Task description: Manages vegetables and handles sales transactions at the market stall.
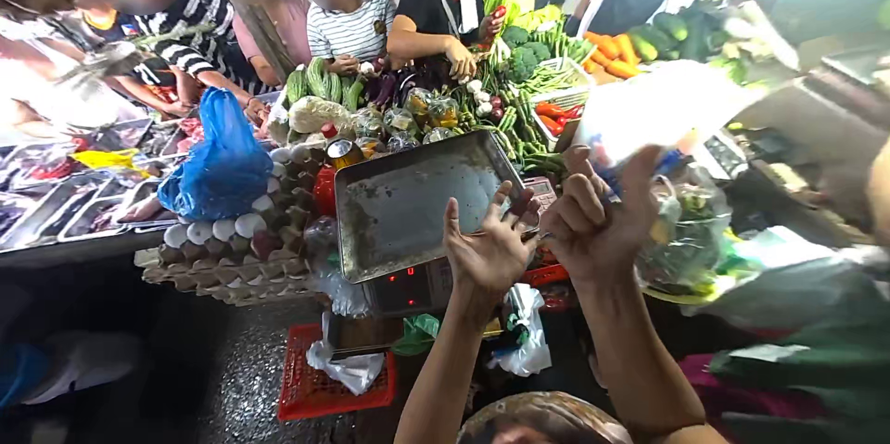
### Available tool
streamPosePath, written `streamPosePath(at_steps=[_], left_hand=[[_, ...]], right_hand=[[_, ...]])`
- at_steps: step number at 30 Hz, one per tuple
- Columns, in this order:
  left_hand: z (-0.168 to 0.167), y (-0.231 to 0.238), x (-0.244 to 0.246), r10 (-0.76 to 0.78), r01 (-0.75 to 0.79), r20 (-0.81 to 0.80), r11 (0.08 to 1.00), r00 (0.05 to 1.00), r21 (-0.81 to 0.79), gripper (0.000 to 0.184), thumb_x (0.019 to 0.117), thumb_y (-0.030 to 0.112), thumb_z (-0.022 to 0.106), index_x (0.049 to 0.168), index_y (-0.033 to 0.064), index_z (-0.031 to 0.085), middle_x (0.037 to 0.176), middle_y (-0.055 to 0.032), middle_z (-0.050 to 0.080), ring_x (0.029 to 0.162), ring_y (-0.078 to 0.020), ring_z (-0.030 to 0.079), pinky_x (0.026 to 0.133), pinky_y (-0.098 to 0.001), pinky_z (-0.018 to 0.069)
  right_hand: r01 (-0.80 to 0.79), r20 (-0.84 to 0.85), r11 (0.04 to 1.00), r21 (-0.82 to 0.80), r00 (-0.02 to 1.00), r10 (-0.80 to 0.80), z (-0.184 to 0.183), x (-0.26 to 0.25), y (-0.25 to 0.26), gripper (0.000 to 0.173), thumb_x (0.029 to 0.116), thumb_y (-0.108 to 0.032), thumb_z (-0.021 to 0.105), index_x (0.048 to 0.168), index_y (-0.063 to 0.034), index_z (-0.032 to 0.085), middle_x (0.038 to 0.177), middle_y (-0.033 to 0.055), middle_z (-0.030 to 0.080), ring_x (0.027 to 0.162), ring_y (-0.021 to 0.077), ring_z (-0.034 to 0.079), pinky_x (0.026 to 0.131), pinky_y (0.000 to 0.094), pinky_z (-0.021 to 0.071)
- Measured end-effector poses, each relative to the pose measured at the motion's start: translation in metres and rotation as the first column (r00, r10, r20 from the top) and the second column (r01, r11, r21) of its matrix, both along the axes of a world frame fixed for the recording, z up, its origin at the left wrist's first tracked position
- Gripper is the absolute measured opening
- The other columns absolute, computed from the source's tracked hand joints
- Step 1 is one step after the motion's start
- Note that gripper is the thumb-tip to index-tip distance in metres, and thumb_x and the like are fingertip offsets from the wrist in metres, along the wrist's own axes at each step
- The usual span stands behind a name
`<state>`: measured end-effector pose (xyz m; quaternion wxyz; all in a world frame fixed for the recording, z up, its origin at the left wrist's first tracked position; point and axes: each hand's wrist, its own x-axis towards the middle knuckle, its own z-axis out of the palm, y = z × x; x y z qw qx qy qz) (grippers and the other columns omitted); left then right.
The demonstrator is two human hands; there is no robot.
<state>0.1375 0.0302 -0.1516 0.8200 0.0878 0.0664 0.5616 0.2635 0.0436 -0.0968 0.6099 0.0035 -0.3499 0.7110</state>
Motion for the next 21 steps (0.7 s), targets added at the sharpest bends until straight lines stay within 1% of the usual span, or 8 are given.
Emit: streamPosePath(at_steps=[2,4,6,8,11,14,18,21], left_hand=[[0.002,0.004,0.005,0.032,-0.033,0.062,0.999,0.998,0.013,0.107,0.0775,0.096,0.027,0.149,0.0178,0.048,0.133,-0.0111,0.064,0.116,-0.0227,0.065,0.090,-0.0404,0.0567],[0.004,0.007,0.011,0.134,-0.134,0.021,0.991,0.991,0.013,0.108,0.0760,0.098,0.024,0.126,0.0133,0.068,0.100,-0.0070,0.074,0.085,-0.0142,0.072,0.070,-0.0303,0.0598],[0.006,0.008,0.012,0.164,-0.164,0.009,0.983,0.986,0.082,0.099,0.0799,0.095,0.025,0.116,0.0165,0.075,0.099,-0.0029,0.076,0.088,-0.0111,0.073,0.077,-0.0293,0.0603],[0.007,0.011,0.012,0.164,-0.162,-0.005,0.981,0.986,0.107,0.092,0.0794,0.094,0.034,0.111,0.0185,0.077,0.099,-0.0034,0.077,0.087,-0.0122,0.073,0.076,-0.0312,0.0607],[0.004,0.017,0.012,0.131,-0.133,0.025,0.986,0.991,0.103,0.093,0.0770,0.094,0.038,0.115,0.0165,0.074,0.095,-0.0034,0.076,0.080,-0.0113,0.072,0.071,-0.0294,0.0600],[0.004,0.022,0.010,0.072,-0.071,-0.004,0.991,0.997,0.109,0.117,0.0713,0.100,0.032,0.150,0.0149,0.050,0.129,-0.0089,0.069,0.111,-0.0171,0.070,0.088,-0.0320,0.0586],[0.012,0.023,0.007,0.061,-0.057,-0.052,0.996,0.997,0.068,0.123,0.0701,0.102,0.023,0.158,0.0169,0.039,0.142,-0.0124,0.061,0.124,-0.0217,0.063,0.099,-0.0378,0.0542],[0.013,0.022,0.003,0.052,-0.049,-0.030,0.995,0.998,0.090,0.121,0.0711,0.100,0.031,0.158,0.0160,0.039,0.143,-0.0116,0.060,0.127,-0.0210,0.062,0.100,-0.0374,0.0539]], right_hand=[[0.064,0.290,0.989,0.131,0.952,-0.100,-0.004,-0.005,0.005,0.065,0.1037,-0.066,0.031,0.114,-0.0168,0.072,0.064,-0.0066,0.059,0.051,0.0036,0.053,0.050,0.0221,0.0491],[0.123,0.548,0.964,0.237,0.802,-0.237,-0.013,-0.015,0.006,0.081,0.1005,-0.075,0.017,0.096,-0.0168,0.074,0.069,-0.0038,0.067,0.054,0.0057,0.060,0.050,0.0255,0.0531],[0.190,0.691,0.921,0.341,0.613,-0.382,-0.016,-0.023,0.003,0.070,0.1119,-0.048,0.019,0.092,-0.0082,0.073,0.070,-0.0026,0.068,0.054,0.0041,0.060,0.050,0.0231,0.0536],[0.218,0.730,0.892,0.395,0.515,-0.449,-0.016,-0.025,0.005,0.054,0.1131,-0.031,0.032,0.095,-0.0054,0.075,0.073,-0.0033,0.071,0.055,0.0016,0.060,0.051,0.0202,0.0523],[0.254,0.713,0.876,0.409,0.511,-0.481,-0.016,-0.025,0.009,0.036,0.1108,-0.025,0.042,0.101,-0.0052,0.070,0.074,-0.0021,0.070,0.054,0.0029,0.059,0.049,0.0197,0.0507],[0.382,0.667,0.818,0.430,0.475,-0.573,-0.017,-0.030,0.009,0.029,0.1041,-0.023,0.058,0.083,-0.0088,0.073,0.067,-0.0077,0.068,0.053,-0.0009,0.060,0.050,0.0179,0.0524],[0.467,0.625,0.720,0.513,0.372,-0.686,-0.024,-0.038,0.011,0.025,0.0920,-0.019,0.072,0.068,-0.0133,0.067,0.062,-0.0107,0.063,0.055,-0.0039,0.059,0.052,0.0163,0.0511],[0.438,0.605,0.698,0.566,0.353,-0.713,-0.026,-0.041,0.012,0.028,0.0901,-0.015,0.070,0.063,-0.0119,0.063,0.059,-0.0092,0.059,0.054,-0.0039,0.054,0.052,0.0163,0.0456]])
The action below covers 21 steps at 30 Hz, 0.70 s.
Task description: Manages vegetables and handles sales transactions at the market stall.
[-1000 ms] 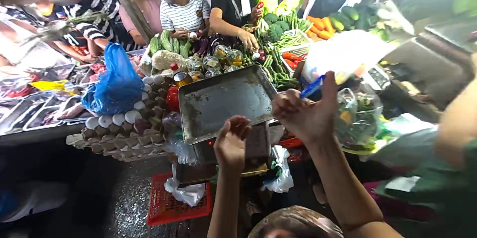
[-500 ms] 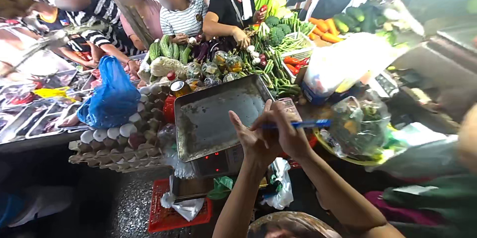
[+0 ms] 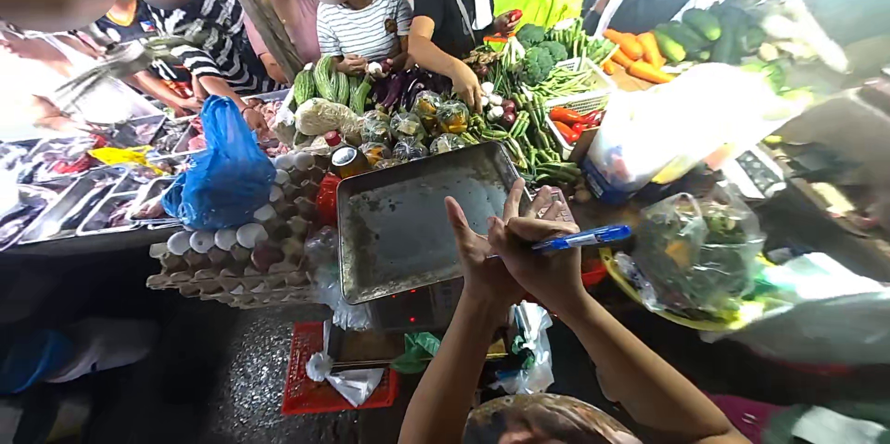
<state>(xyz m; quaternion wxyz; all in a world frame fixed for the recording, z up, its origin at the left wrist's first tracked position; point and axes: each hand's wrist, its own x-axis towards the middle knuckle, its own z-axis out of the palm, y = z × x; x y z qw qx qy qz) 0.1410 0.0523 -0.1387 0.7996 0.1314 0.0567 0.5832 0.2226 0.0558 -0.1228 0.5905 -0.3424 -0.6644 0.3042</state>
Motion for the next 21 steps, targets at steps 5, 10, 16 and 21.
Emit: streamPosePath(at_steps=[5,10,16,21], left_hand=[[0.002,-0.003,-0.002,0.027,-0.026,0.017,1.000,1.000,-0.015,0.118,0.0740,0.098,0.035,0.156,0.0132,0.041,0.141,-0.0122,0.061,0.128,-0.0220,0.061,0.103,-0.0383,0.0521],[0.000,-0.007,-0.004,0.023,-0.023,0.005,0.999,1.000,0.029,0.119,0.0752,0.098,0.028,0.158,0.0124,0.038,0.145,-0.0140,0.058,0.131,-0.0230,0.059,0.106,-0.0382,0.0502],[0.001,-0.011,-0.007,0.046,-0.046,0.025,0.999,0.999,0.016,0.114,0.0784,0.096,0.028,0.156,0.0128,0.041,0.144,-0.0116,0.059,0.130,-0.0208,0.060,0.106,-0.0368,0.0502],[0.003,-0.015,-0.008,0.056,-0.055,-0.014,0.998,0.998,0.029,0.115,0.0799,0.095,0.023,0.158,0.0119,0.037,0.147,-0.0143,0.056,0.135,-0.0240,0.056,0.112,-0.0404,0.0449]], right_hand=[[-0.028,-0.004,0.999,0.015,1.000,0.028,0.000,-0.003,-0.003,0.024,0.0889,-0.010,0.068,0.066,-0.0093,0.065,0.061,-0.0097,0.059,0.056,-0.0075,0.052,0.053,0.0125,0.0440],[-0.023,0.002,0.999,0.028,1.000,0.023,0.000,-0.004,-0.007,0.023,0.0885,-0.011,0.069,0.066,-0.0098,0.065,0.061,-0.0092,0.059,0.057,-0.0065,0.053,0.053,0.0134,0.0444],[-0.039,-0.017,0.995,0.089,0.999,0.040,-0.002,-0.006,-0.008,0.024,0.0888,-0.010,0.069,0.066,-0.0078,0.064,0.061,-0.0076,0.059,0.058,-0.0062,0.053,0.054,0.0131,0.0449],[-0.028,-0.009,0.991,0.129,1.000,0.029,-0.006,-0.008,-0.012,0.023,0.0880,-0.011,0.070,0.066,-0.0066,0.064,0.062,-0.0055,0.061,0.060,-0.0052,0.055,0.056,0.0141,0.0467]])
